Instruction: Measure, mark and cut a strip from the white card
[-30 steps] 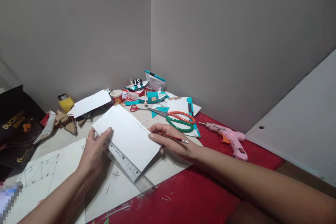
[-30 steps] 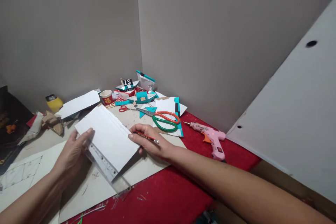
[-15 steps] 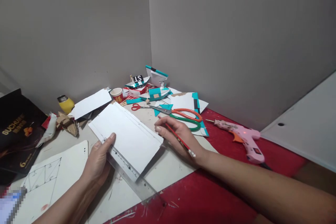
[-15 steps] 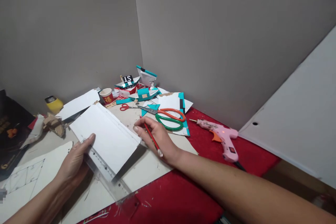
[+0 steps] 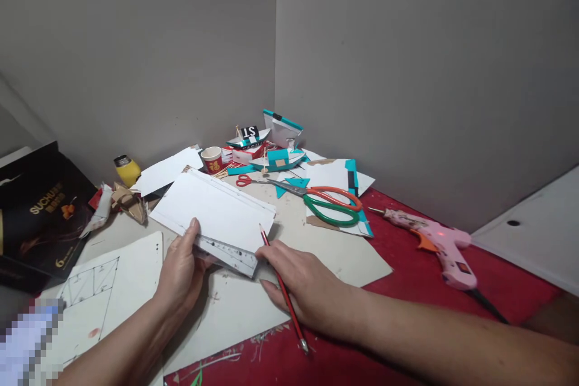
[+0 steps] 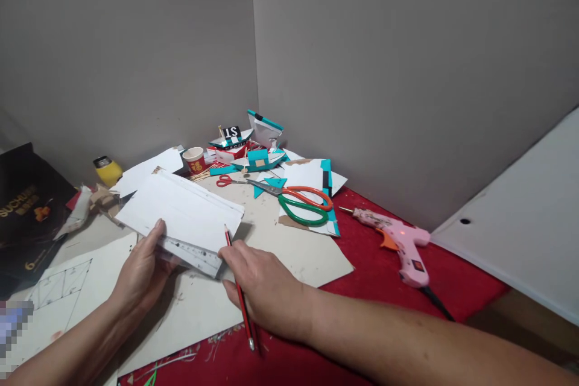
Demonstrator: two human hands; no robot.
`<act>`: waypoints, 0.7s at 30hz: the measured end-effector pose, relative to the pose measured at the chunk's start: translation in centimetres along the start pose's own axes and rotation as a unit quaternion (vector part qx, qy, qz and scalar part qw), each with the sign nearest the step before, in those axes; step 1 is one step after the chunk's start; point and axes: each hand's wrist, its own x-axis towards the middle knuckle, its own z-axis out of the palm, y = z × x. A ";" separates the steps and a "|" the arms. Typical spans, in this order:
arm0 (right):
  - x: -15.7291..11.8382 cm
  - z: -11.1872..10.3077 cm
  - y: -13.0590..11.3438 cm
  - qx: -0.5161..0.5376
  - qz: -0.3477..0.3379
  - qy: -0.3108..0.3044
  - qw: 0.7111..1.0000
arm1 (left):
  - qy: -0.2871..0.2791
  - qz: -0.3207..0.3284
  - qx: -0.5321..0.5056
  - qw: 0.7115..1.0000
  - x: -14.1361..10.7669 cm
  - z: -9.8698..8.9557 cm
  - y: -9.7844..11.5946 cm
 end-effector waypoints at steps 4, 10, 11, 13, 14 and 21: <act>-0.4 -1.2 0.5 0.050 -0.037 0.007 0.998 | -0.008 -0.009 0.027 1.000 1.0 -0.5 0.0; -1.5 -6.0 1.4 0.016 -0.066 0.123 0.990 | -0.074 -0.096 0.155 0.980 1.8 -1.4 0.5; -1.6 -6.7 1.6 0.009 -0.060 0.138 0.989 | -0.099 -0.112 0.185 0.971 1.7 -1.3 0.6; -1.5 -7.5 2.0 0.013 -0.057 0.136 0.989 | -0.140 -0.122 0.245 0.951 1.4 -1.2 0.7; -1.4 -7.7 2.3 0.021 -0.058 0.120 0.991 | -0.147 -0.110 0.275 0.944 1.3 -1.2 0.9; 0.4 -7.1 3.5 0.112 -0.013 0.003 0.994 | -0.037 0.190 0.409 0.892 -0.7 -1.6 4.1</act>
